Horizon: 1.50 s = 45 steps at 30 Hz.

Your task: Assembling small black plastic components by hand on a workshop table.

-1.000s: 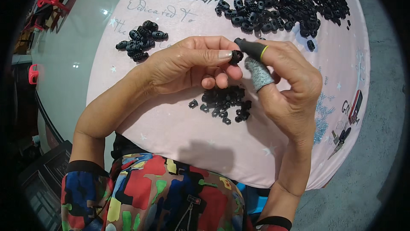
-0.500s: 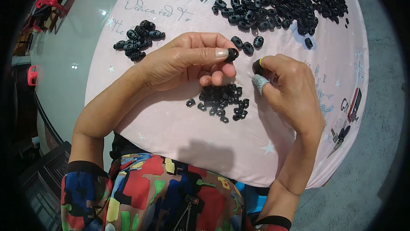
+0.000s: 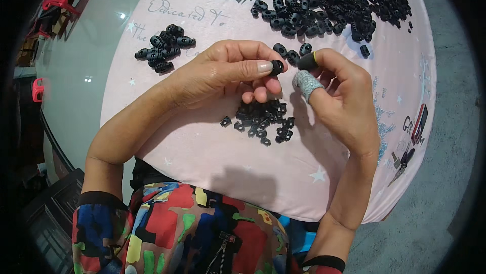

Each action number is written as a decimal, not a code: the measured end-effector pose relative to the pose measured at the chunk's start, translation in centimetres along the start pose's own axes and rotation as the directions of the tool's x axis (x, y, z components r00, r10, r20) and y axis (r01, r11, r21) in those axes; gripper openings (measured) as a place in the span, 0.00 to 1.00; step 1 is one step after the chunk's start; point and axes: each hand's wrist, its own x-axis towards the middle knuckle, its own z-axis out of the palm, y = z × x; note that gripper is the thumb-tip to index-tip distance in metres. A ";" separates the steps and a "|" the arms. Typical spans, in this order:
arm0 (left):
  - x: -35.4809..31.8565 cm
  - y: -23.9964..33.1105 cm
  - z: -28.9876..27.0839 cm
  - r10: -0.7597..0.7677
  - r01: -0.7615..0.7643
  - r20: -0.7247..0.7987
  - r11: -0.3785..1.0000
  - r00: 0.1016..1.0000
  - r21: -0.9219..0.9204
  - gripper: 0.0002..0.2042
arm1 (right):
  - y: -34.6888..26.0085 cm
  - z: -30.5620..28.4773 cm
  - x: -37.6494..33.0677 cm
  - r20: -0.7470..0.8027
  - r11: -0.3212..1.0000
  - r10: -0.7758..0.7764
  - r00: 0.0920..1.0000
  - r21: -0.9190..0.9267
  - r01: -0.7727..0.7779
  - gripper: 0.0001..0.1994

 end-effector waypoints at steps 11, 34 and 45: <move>0.0 -0.4 0.3 0.031 -0.031 -0.005 0.998 0.999 0.056 0.12 | -0.9 0.9 0.0 -0.024 0.878 -0.033 0.999 0.477 0.041 0.07; -0.4 -0.2 1.0 0.133 -0.112 -0.049 0.945 0.990 0.309 0.11 | -0.6 0.5 -0.4 -0.029 0.942 -0.052 0.998 0.331 0.058 0.10; -0.6 -0.5 1.0 0.232 -0.178 -0.066 0.873 0.970 0.455 0.11 | -0.8 1.2 -0.6 -0.098 0.944 -0.078 0.992 0.312 0.105 0.10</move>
